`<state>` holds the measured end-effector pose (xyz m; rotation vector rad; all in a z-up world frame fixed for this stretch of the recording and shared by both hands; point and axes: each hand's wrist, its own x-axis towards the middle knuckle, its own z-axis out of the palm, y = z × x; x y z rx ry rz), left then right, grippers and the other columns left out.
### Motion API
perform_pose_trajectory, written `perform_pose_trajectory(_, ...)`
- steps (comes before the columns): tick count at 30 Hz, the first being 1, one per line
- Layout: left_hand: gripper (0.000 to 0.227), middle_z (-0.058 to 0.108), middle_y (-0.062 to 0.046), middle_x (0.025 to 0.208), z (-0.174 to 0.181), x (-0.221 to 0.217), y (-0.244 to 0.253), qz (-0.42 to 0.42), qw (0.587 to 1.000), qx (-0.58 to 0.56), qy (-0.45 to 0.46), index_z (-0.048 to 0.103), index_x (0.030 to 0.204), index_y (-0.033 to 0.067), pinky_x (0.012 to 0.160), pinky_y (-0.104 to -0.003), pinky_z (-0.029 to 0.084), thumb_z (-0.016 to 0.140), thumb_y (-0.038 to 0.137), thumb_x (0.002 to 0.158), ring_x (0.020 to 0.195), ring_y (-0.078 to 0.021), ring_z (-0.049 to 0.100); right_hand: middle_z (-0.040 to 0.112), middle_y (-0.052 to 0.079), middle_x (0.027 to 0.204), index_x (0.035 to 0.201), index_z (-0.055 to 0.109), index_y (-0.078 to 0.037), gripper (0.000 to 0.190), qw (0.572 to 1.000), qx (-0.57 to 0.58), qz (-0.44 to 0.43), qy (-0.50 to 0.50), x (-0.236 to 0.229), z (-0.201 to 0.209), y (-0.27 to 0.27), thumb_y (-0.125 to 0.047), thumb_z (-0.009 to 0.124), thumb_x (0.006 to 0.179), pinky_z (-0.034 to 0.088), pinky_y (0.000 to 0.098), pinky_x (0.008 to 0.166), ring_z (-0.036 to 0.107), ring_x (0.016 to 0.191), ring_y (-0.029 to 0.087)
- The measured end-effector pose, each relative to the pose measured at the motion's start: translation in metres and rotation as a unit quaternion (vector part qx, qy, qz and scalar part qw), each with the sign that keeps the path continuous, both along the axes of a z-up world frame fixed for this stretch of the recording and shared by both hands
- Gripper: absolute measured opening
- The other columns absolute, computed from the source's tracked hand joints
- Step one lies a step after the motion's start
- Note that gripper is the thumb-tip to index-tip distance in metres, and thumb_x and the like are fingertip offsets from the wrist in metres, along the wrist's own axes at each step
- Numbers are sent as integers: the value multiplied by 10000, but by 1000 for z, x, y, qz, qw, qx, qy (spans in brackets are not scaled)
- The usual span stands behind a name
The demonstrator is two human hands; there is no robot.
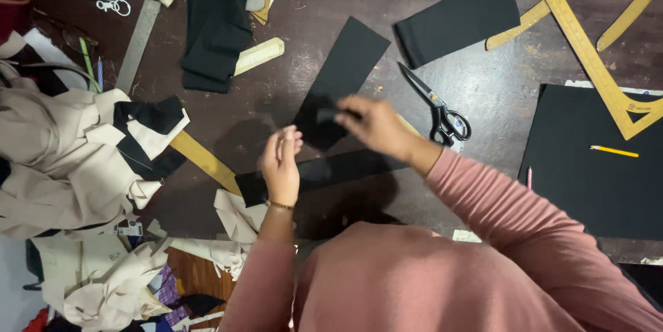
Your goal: The person folds a piece of black fabric, places a wooden ruler on it, and uses scissors to cut along the ruler's edge. The person then removes the ruler and continues cutting the fabric.
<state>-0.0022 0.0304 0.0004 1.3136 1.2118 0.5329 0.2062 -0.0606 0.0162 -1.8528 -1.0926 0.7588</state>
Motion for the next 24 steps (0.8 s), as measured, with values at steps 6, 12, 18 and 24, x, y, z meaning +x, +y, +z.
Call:
perform_pose_trajectory(6,681,723,-131,1148,-84,12,12,-11,985,21,169,553,1400,110,810,-339,648,876,342,847,966,-257,758,737,116,932,1078,729,-80,282,973,-3,-141,-184,110,-19,16,-75,864,831,576,430,768,736,850,323)
perform_pose_trajectory(12,780,586,-52,1183,-89,26,3,0,965,119,234,475,1474,218,783,-322,630,891,205,814,943,-239,699,587,87,967,1036,713,-85,333,901,-171,-148,-371,162,-102,-29,-235,891,798,519,431,900,640,951,331)
perform_pose_trajectory(18,246,706,-162,1115,7,107,-19,-113,992,-23,-45,665,1243,29,907,-384,620,565,163,1063,1040,-276,732,572,77,872,1020,681,-95,79,930,-39,-149,-335,147,-44,-45,-96,712,947,533,403,828,650,884,323)
perform_pose_trajectory(24,1013,500,-209,1569,89,188,-17,-70,879,-472,9,401,1603,143,1228,-626,215,588,769,829,1457,-374,469,595,75,1063,859,581,-111,139,975,18,76,-210,18,47,-119,-177,577,982,484,424,832,584,967,317)
